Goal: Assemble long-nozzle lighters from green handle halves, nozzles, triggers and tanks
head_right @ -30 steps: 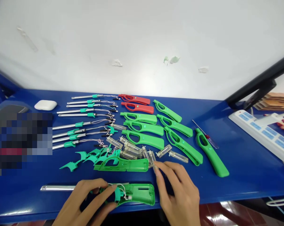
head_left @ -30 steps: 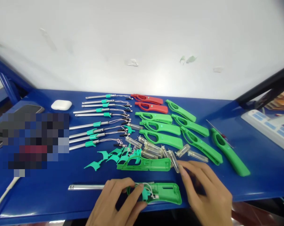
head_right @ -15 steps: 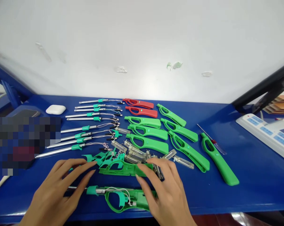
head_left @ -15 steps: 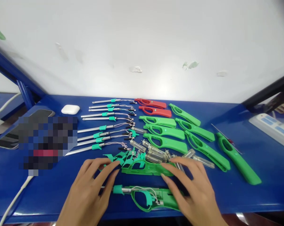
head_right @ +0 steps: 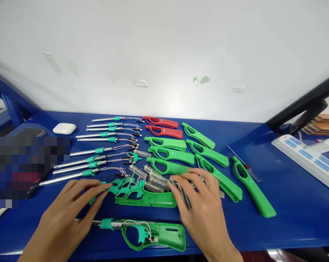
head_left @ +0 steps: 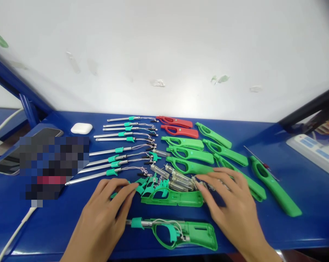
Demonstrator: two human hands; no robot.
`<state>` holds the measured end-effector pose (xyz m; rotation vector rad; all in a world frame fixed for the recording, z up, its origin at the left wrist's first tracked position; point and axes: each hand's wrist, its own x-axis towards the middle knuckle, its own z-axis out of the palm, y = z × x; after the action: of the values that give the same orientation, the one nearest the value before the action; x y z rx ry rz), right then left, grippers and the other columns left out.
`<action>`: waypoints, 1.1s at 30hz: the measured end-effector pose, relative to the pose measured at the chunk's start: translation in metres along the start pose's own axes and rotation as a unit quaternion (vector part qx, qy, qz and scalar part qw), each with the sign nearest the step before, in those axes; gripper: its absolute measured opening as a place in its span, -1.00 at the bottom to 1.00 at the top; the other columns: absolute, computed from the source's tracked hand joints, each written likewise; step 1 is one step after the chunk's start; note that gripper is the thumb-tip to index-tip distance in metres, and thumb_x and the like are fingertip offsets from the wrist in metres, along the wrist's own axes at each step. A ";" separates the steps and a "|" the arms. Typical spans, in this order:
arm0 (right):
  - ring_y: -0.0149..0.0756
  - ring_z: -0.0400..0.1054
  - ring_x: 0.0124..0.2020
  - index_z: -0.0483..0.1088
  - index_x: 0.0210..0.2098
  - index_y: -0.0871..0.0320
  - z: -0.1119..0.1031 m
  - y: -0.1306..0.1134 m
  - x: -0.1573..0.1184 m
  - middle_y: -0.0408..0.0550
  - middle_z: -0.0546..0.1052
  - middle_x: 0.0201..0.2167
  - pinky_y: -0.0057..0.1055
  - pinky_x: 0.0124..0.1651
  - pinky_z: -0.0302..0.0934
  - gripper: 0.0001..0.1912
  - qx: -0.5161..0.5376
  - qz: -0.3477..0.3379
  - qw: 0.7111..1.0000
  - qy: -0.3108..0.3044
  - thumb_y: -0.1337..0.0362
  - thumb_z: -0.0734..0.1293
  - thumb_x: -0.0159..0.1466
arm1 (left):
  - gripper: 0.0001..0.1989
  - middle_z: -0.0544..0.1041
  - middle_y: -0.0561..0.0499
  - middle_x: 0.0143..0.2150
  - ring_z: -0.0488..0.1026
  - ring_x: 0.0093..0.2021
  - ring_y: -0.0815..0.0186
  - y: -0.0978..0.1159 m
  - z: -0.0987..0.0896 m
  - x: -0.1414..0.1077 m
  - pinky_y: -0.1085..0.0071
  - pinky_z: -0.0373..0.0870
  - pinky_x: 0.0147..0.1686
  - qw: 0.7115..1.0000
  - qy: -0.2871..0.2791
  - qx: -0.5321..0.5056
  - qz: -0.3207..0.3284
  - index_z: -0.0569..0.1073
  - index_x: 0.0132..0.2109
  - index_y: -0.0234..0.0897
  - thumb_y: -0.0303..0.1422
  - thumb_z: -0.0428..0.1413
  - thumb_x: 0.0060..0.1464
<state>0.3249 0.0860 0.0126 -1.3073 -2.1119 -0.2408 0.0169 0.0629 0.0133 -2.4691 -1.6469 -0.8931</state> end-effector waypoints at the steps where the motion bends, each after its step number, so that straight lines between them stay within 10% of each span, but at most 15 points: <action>1: -0.09 0.37 0.05 0.53 -0.01 0.05 0.003 -0.003 0.004 -0.07 0.60 -0.16 -0.06 0.19 0.23 -0.87 0.000 -0.005 1.000 -0.013 0.26 0.38 0.47 | -0.78 0.54 -0.03 -0.05 0.48 -0.10 0.22 0.001 -0.001 0.006 0.28 0.49 -0.10 1.000 -0.008 0.004 0.016 0.55 0.09 -0.18 -0.40 0.02 0.48; 11: 0.01 0.34 -0.02 0.53 -0.14 0.12 0.026 -0.019 0.023 -0.01 0.55 -0.22 -0.04 0.05 0.16 -0.77 -0.015 -0.002 0.997 -0.071 0.16 0.28 0.53 | -0.69 0.59 -0.08 -0.11 0.49 -0.11 0.12 0.005 0.011 0.045 0.14 0.55 -0.12 0.992 -0.095 0.025 0.083 0.59 -0.02 -0.27 -0.45 -0.07 0.49; 24: -0.27 0.41 -0.01 0.49 -0.01 0.07 -0.008 -0.011 -0.002 -0.17 0.62 -0.18 -0.33 0.30 0.16 -0.89 0.064 0.044 0.996 0.050 0.23 0.35 0.51 | -0.66 0.61 -0.05 -0.18 0.59 -0.23 0.13 0.014 0.020 0.050 0.17 0.59 -0.25 0.996 -0.059 -0.018 0.063 0.57 -0.15 -0.23 -0.43 -0.09 0.49; 33: -0.32 0.42 0.01 0.51 0.02 0.10 -0.013 -0.025 -0.031 -0.05 0.52 -0.11 -0.37 0.15 0.34 -0.80 0.169 0.041 0.985 0.020 0.41 0.40 0.42 | -0.88 0.68 0.29 -0.20 0.64 -0.32 0.52 0.043 0.001 0.014 0.70 0.51 -0.29 0.967 -0.044 -0.241 -0.068 0.53 -0.02 0.02 -0.36 0.17 0.40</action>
<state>0.3179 0.0450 0.0085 -1.1705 -1.9556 0.1215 0.0579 0.0560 0.0309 -2.7505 -1.8293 -1.3643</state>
